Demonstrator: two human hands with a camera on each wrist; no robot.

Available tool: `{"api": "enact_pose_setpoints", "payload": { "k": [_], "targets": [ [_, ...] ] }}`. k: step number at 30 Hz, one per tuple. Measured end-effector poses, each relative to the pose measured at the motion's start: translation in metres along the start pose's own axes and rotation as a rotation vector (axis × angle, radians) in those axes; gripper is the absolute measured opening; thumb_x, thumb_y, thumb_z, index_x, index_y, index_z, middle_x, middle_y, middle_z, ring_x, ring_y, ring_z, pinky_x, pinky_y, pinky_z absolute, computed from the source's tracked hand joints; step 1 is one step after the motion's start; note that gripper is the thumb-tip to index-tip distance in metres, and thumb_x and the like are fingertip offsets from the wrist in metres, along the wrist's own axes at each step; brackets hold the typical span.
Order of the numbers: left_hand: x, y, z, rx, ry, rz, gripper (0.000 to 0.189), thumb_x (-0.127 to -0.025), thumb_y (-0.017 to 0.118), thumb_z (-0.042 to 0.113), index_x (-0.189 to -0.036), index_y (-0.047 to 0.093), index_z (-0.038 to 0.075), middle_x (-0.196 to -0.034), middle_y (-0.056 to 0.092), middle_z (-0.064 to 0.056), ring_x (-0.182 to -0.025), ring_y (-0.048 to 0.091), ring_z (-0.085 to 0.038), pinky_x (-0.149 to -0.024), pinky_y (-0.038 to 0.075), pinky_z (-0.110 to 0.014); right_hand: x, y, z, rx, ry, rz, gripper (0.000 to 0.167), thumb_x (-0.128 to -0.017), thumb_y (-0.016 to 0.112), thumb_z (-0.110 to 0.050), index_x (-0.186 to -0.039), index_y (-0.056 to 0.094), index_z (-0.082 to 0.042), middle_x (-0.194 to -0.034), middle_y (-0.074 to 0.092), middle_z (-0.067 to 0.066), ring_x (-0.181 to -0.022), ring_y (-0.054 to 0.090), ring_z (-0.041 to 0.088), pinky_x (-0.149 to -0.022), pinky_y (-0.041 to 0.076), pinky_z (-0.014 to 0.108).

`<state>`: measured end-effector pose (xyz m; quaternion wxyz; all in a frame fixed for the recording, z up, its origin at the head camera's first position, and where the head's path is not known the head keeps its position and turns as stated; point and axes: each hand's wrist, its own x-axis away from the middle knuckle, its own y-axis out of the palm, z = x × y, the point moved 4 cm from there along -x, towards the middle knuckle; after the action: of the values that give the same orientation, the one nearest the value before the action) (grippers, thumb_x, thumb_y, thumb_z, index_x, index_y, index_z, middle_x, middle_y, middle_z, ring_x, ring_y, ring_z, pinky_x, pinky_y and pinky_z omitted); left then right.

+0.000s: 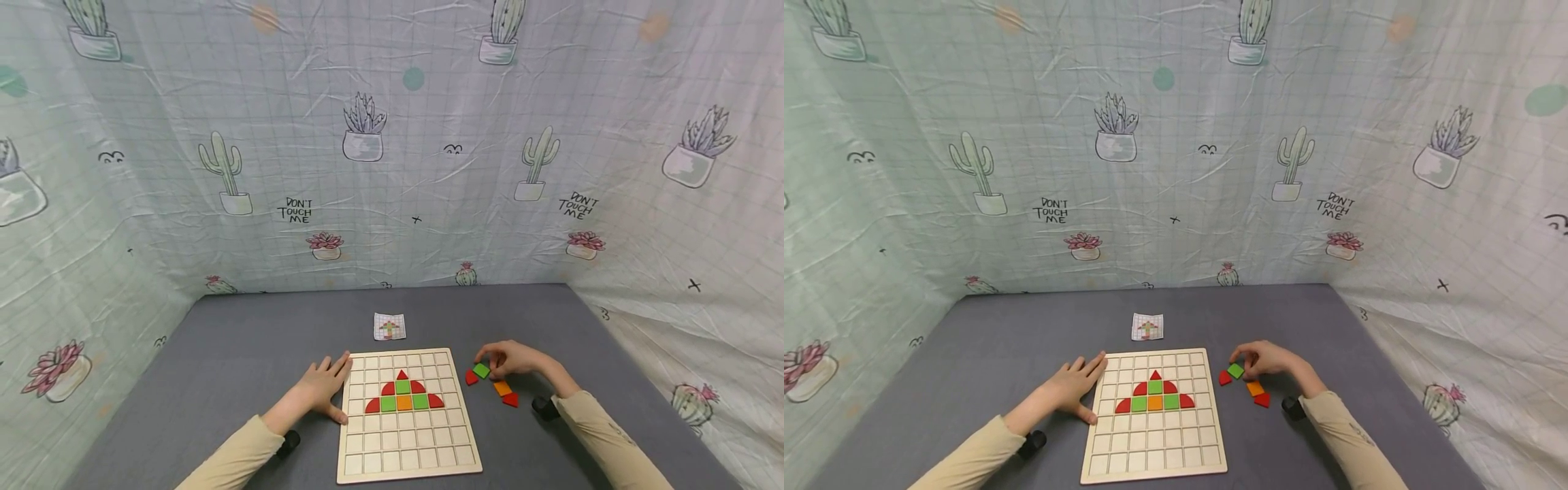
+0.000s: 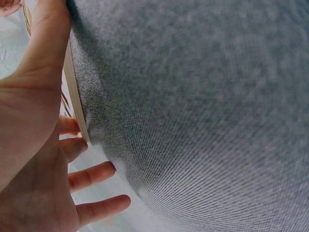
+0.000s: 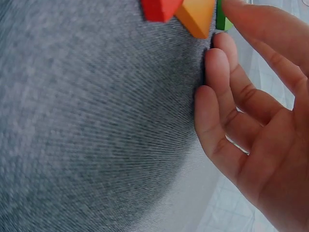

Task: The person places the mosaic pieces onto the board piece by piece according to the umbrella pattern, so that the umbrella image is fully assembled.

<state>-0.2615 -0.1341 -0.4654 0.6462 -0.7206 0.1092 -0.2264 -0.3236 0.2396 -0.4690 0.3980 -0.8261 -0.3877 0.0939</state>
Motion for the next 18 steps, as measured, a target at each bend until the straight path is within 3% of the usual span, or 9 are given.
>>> {"api": "enact_pose_setpoints", "payload": {
  "k": [8,18],
  "targets": [
    [-0.0024,0.0023,-0.0014,-0.024,-0.002,0.001,0.113,-0.054,0.065,0.068,-0.140,0.028,0.005,-0.147,0.025,-0.011,-0.126,0.034,-0.036,-0.093,0.034,-0.051,-0.0032,0.0007,0.0020,0.032,-0.008,0.023,0.026,-0.081,0.062,-0.009,-0.107,0.059,-0.007,-0.073,0.058,0.007,-0.057,0.047,0.002,-0.055,0.041,0.021],
    [-0.0030,0.0035,-0.0012,-0.030,-0.004,0.002,0.113,-0.054,0.065,0.069,-0.140,0.028,0.005,-0.146,0.026,-0.011,-0.126,0.034,-0.035,-0.093,0.034,-0.050,-0.0034,0.0022,0.0042,0.046,0.032,0.112,0.022,-0.080,0.064,-0.010,-0.100,0.056,-0.003,-0.069,0.059,0.004,-0.055,0.050,0.006,-0.053,0.041,0.022]
  ]
}}
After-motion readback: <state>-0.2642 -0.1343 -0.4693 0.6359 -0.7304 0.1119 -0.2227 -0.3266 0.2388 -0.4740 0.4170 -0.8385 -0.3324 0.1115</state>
